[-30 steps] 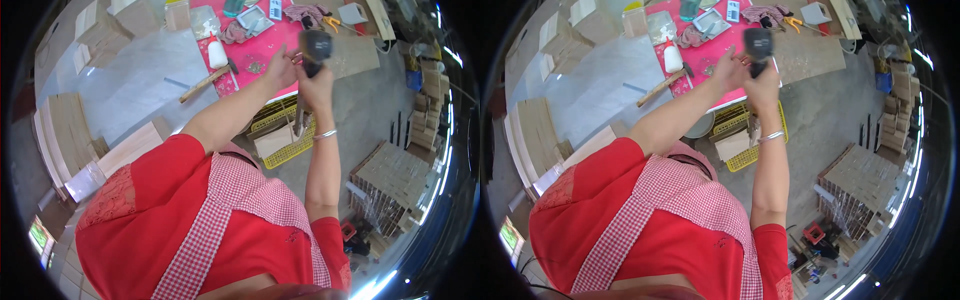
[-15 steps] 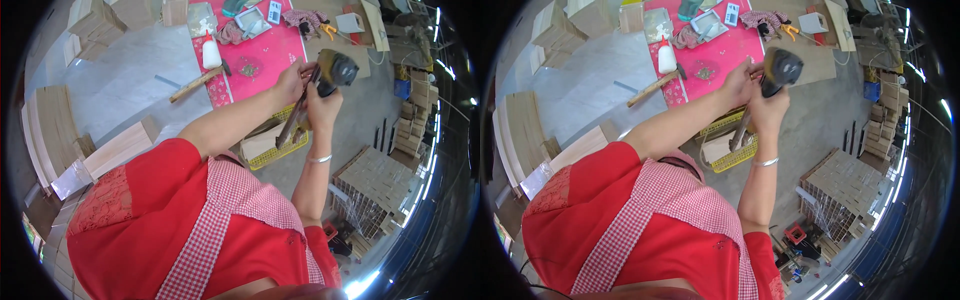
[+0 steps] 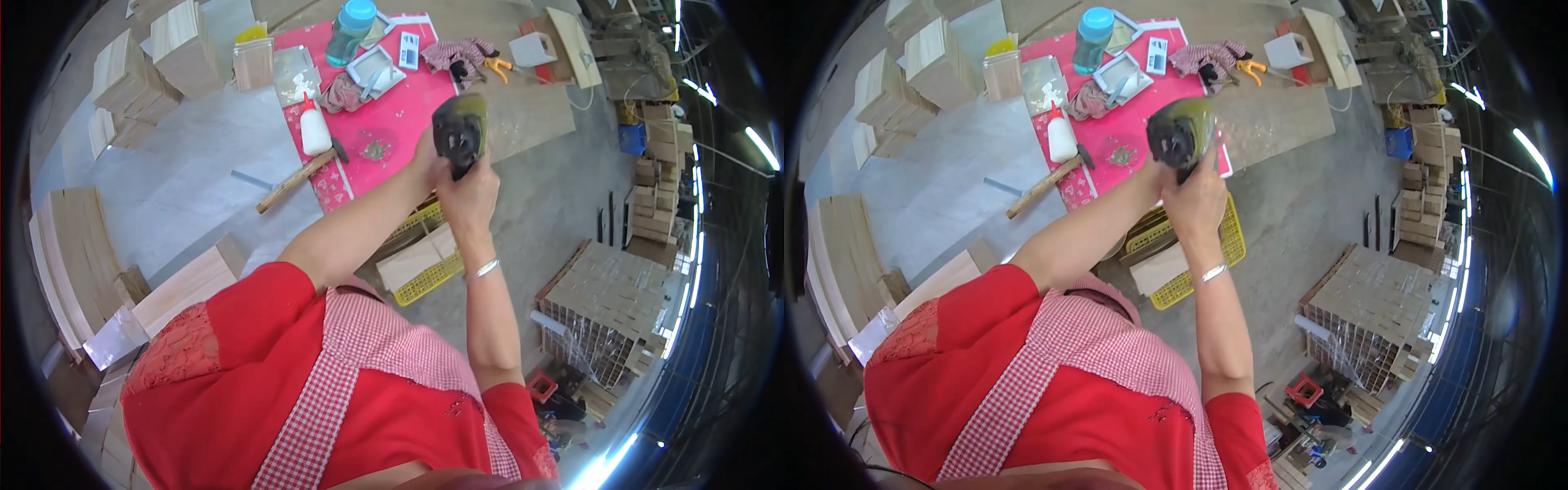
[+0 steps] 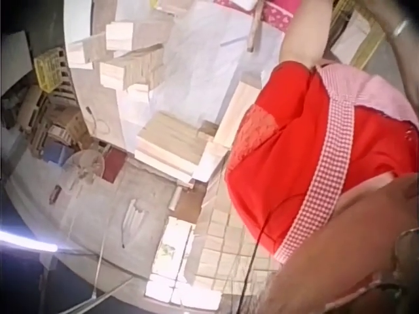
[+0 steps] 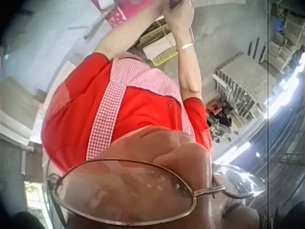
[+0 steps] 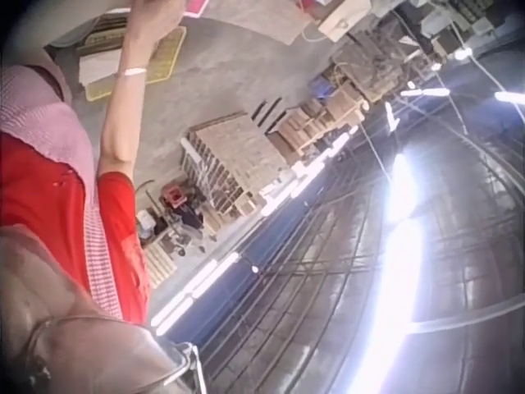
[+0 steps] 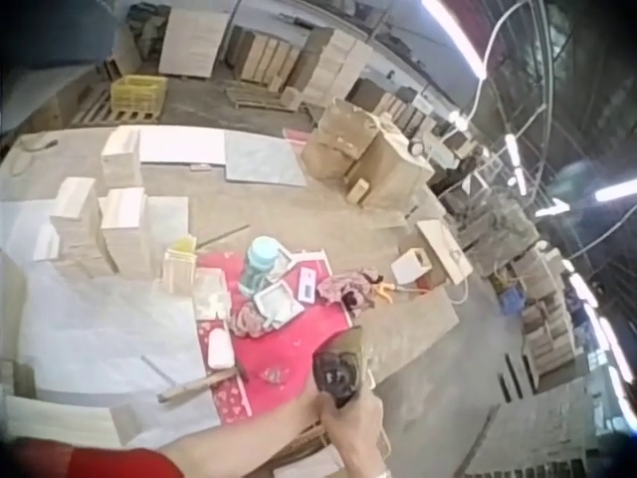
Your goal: Assembling wooden boxes by joining boards with a pneumatic nail gun.
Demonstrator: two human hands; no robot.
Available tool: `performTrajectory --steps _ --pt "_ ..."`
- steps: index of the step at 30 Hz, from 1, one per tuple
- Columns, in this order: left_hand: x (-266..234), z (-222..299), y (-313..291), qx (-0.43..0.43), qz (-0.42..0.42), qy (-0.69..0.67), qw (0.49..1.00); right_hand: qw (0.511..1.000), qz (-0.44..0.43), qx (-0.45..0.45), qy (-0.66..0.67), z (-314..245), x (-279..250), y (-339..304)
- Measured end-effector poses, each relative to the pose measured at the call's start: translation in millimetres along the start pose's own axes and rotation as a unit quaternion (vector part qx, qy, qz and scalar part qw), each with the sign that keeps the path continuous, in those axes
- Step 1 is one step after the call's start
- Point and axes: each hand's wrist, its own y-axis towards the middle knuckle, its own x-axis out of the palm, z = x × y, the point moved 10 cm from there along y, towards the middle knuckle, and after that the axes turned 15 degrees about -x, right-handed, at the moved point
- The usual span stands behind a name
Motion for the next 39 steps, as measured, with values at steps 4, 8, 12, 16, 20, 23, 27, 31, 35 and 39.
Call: performTrajectory --steps 4,8,12,16,20,23,27,31,35,39 --pt "-24.9 16.3 0.5 -0.035 0.041 0.030 0.998 0.998 0.043 0.020 -0.030 32.1 -14.9 0.0" --pt "-136.7 33.2 -18.0 -0.095 0.352 0.217 0.906 0.987 0.093 0.124 0.036 76.9 -34.7 -49.3" --pt "-253.3 69.7 -21.0 -0.016 0.576 0.392 0.717 0.977 0.067 0.180 0.088 103.7 -21.4 -124.8" --pt "-201.1 57.0 -9.6 -0.072 0.536 0.552 0.635 0.968 0.043 0.231 0.083 123.0 0.0 -221.9" --pt "-180.5 59.6 16.0 -0.077 0.453 0.620 0.636 0.928 0.031 0.347 0.134 114.7 11.3 -269.2" --pt "-154.8 87.0 4.7 0.011 0.422 0.749 0.511 0.861 0.011 0.469 0.199 107.7 17.5 -288.9" --pt "-144.9 85.1 -68.0 0.026 0.383 0.759 0.525 0.822 0.046 0.528 0.209 118.2 14.8 -319.1" --pt "-123.6 133.7 -173.6 0.104 0.380 0.789 0.471 0.818 0.008 0.520 0.247 130.6 34.9 -308.8" --pt "-155.3 203.0 -280.2 0.013 0.454 0.857 0.243 0.826 -0.036 0.492 0.271 122.2 49.3 -296.0" --pt "-169.0 219.7 -305.1 -0.015 0.404 0.888 0.217 0.833 -0.044 0.474 0.281 109.0 59.4 -296.0"
